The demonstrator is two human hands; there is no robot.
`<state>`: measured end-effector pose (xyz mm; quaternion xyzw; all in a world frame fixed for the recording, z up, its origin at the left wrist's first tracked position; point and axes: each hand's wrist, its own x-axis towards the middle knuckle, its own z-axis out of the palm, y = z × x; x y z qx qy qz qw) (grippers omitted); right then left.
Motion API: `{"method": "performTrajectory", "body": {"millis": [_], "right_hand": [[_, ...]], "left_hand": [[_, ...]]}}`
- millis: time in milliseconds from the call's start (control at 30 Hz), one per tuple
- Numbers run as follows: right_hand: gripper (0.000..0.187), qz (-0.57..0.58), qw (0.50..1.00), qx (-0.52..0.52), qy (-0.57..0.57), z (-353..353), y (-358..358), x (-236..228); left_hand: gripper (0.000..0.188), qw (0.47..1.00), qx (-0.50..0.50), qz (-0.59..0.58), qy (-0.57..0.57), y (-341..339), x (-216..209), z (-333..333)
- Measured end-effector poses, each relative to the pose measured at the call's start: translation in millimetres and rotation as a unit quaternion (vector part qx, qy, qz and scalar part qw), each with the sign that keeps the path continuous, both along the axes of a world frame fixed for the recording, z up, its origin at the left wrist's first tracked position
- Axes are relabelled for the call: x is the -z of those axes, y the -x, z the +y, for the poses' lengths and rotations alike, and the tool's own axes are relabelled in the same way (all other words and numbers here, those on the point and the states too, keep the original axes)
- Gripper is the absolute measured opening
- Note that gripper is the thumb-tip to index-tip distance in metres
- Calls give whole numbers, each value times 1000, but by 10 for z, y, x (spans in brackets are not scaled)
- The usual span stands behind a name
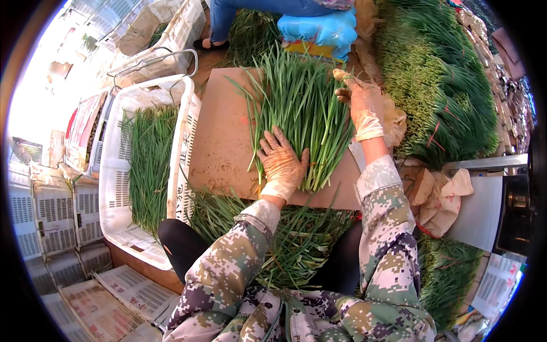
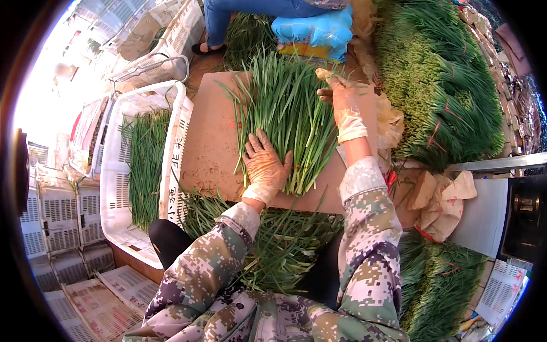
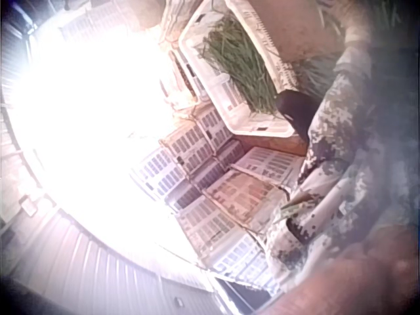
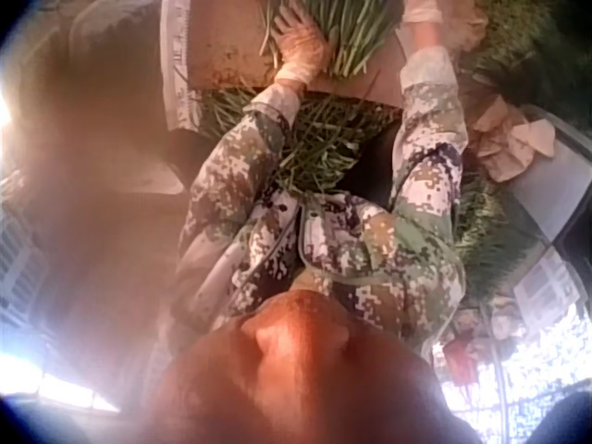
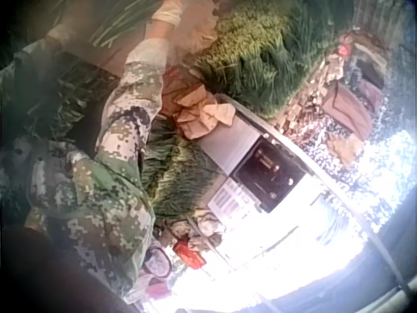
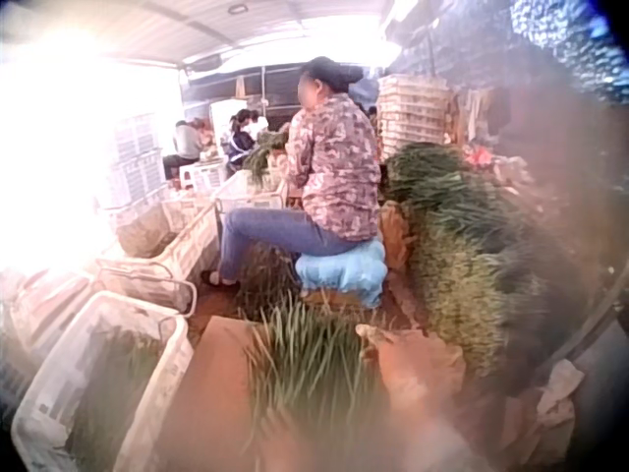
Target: The person sorts, cleans, and bundles fresh chives by hand, removing dead or yellow leaves from each batch before creating uniform bunches.
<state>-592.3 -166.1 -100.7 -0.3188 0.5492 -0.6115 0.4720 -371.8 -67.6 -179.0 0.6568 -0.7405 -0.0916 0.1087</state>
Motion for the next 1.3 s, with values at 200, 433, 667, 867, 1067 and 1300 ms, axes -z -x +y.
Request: {"method": "performTrajectory", "body": {"millis": [200, 433, 667, 867, 1067, 1300], "right_hand": [[31, -43, 993, -93, -60, 175, 70, 0], [35, -87, 970, -219, -65, 539, 17, -303], [35, -182, 933, -299, -88, 819, -381, -424], [35, -264, 911, -302, -94, 1046, -464, -230], [33, -326, 908, -257, -58, 998, -537, -58], [33, -253, 928, -261, -85, 841, -594, -46]], "left_hand": [[102, 998, 5, 57, -2, -58, -45, -8], [79, 971, 69, 107, 202, -90, -853, 133], [64, 955, 68, 287, -25, 77, -766, 198], [66, 949, 60, 259, -167, 0, -450, 151], [61, 915, 70, 313, -245, 0, -305, 130], [50, 961, 81, 169, -203, 129, -534, 132]]}}
